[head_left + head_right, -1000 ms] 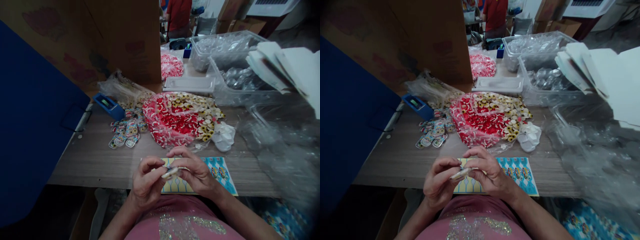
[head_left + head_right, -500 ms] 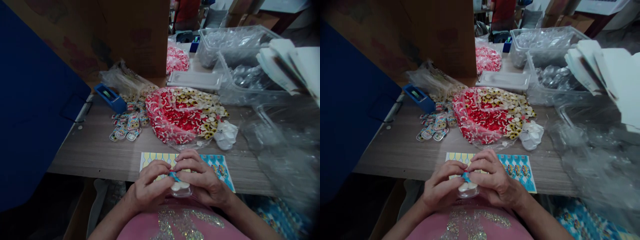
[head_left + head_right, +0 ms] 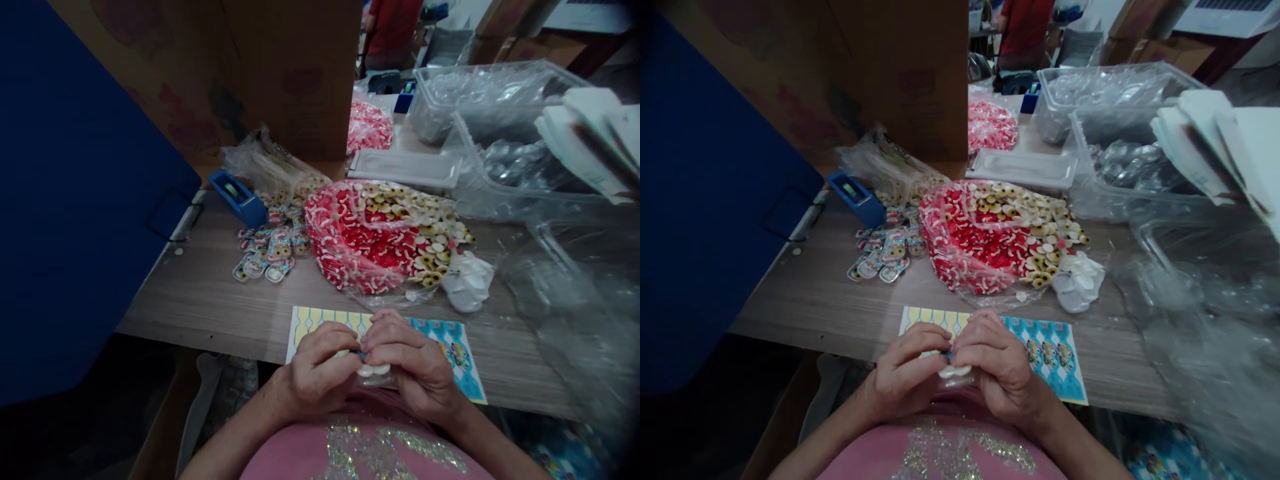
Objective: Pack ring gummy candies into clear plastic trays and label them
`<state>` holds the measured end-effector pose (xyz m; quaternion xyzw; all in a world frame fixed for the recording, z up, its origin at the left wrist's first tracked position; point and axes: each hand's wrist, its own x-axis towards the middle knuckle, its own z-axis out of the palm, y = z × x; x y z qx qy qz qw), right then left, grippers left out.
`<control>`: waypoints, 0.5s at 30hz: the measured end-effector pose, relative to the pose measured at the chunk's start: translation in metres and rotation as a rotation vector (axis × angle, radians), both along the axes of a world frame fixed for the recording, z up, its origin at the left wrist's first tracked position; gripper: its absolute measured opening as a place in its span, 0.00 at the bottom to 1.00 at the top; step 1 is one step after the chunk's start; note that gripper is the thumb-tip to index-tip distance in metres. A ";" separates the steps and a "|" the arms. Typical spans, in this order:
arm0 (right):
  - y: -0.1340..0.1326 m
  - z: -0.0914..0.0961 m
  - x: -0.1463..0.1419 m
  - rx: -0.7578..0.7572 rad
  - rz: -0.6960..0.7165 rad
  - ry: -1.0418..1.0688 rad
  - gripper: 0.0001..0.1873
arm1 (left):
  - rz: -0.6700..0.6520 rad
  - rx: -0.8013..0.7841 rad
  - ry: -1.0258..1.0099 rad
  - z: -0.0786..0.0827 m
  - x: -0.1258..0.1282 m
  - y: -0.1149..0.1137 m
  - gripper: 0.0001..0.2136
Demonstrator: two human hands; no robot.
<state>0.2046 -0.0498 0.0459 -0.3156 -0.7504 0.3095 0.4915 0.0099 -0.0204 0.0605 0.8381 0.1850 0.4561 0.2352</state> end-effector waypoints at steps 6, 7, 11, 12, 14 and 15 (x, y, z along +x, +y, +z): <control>0.003 -0.015 -0.008 -0.025 -0.264 -0.274 0.30 | 0.299 -0.382 0.109 -0.007 -0.022 0.020 0.02; 0.002 -0.017 -0.009 0.003 -0.288 -0.338 0.30 | 0.379 -0.439 0.121 -0.005 -0.031 0.030 0.01; -0.003 -0.028 0.001 0.125 -0.385 -0.517 0.13 | 0.755 -0.616 0.071 0.007 -0.066 0.108 0.14; -0.005 -0.030 0.009 0.134 -0.428 -0.555 0.09 | 0.830 -0.632 0.099 0.009 -0.071 0.133 0.19; -0.010 -0.035 0.029 0.129 -0.540 -0.629 0.06 | 0.923 -0.616 0.175 0.012 -0.077 0.179 0.26; -0.015 -0.036 0.041 0.111 -0.608 -0.661 0.07 | 0.923 -0.581 0.254 0.012 -0.079 0.197 0.28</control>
